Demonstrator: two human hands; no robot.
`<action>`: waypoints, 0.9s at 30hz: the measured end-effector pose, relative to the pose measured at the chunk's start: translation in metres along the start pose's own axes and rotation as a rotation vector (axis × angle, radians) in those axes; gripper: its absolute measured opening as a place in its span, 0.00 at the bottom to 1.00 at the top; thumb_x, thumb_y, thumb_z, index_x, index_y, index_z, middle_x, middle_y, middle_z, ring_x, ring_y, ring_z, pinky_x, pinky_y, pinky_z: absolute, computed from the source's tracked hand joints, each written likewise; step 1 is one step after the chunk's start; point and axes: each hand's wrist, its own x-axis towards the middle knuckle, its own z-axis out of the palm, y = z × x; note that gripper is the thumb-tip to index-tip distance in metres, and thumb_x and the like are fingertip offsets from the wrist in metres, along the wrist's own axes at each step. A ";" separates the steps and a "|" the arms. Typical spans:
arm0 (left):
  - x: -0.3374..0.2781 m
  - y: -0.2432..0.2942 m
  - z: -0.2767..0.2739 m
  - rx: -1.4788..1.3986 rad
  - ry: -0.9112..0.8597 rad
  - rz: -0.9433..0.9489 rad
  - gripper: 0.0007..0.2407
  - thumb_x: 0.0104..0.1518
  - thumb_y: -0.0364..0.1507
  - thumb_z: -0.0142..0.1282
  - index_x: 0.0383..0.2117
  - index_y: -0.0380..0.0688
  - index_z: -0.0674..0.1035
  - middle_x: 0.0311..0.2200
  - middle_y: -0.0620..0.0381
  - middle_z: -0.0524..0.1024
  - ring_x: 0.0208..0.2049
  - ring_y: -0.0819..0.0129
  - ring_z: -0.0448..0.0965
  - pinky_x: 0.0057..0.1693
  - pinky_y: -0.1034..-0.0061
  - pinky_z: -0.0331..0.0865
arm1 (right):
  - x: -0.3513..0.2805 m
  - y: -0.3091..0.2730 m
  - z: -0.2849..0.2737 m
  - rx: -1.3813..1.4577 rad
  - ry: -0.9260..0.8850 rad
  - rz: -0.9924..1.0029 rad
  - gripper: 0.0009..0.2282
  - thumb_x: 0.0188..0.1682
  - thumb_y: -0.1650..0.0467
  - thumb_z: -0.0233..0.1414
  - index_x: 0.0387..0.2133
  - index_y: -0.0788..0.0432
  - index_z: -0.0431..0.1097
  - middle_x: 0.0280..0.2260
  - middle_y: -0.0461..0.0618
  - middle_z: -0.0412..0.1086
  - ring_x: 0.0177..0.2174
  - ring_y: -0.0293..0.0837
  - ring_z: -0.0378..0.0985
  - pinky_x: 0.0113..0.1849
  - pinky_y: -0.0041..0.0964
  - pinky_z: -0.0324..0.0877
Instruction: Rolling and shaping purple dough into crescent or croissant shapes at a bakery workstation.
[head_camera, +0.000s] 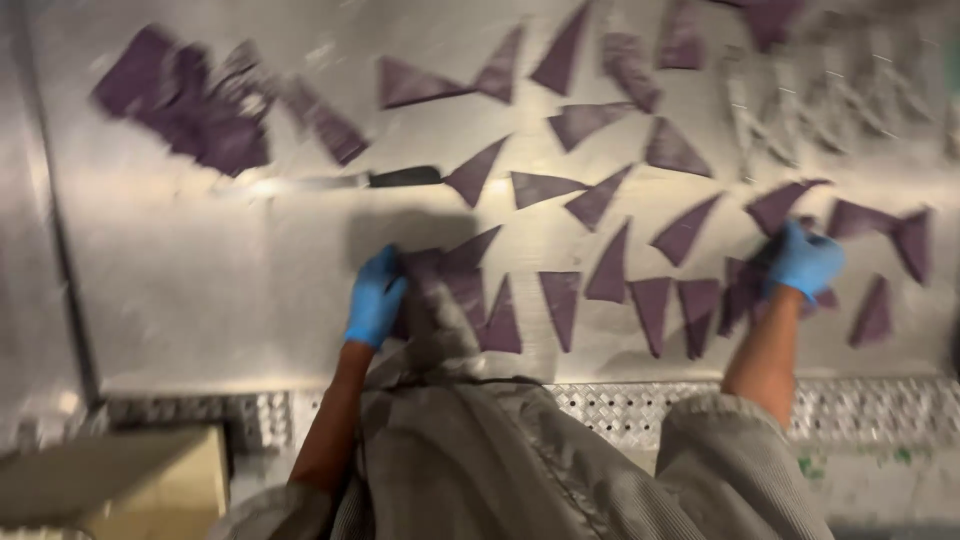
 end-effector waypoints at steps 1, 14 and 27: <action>0.000 -0.001 -0.002 0.019 0.033 -0.036 0.23 0.56 0.25 0.56 0.61 0.39 0.71 0.53 0.39 0.73 0.53 0.41 0.73 0.58 0.56 0.68 | 0.000 0.007 0.012 0.017 -0.040 -0.027 0.21 0.47 0.60 0.68 0.17 0.63 0.69 0.14 0.53 0.62 0.16 0.43 0.60 0.24 0.50 0.60; 0.032 0.087 0.028 0.508 -0.092 0.180 0.20 0.50 0.38 0.64 0.44 0.37 0.78 0.44 0.46 0.73 0.47 0.49 0.71 0.54 0.56 0.66 | -0.183 -0.132 -0.029 0.322 0.147 -0.415 0.16 0.63 0.65 0.56 0.52 0.67 0.67 0.47 0.56 0.67 0.48 0.50 0.70 0.50 0.46 0.67; 0.030 0.085 0.034 -0.130 -0.377 -0.027 0.11 0.61 0.32 0.59 0.45 0.43 0.76 0.38 0.49 0.79 0.44 0.51 0.79 0.49 0.60 0.72 | -0.427 -0.268 -0.045 0.883 -0.409 -0.318 0.11 0.61 0.68 0.50 0.49 0.65 0.68 0.43 0.48 0.67 0.45 0.40 0.69 0.50 0.36 0.66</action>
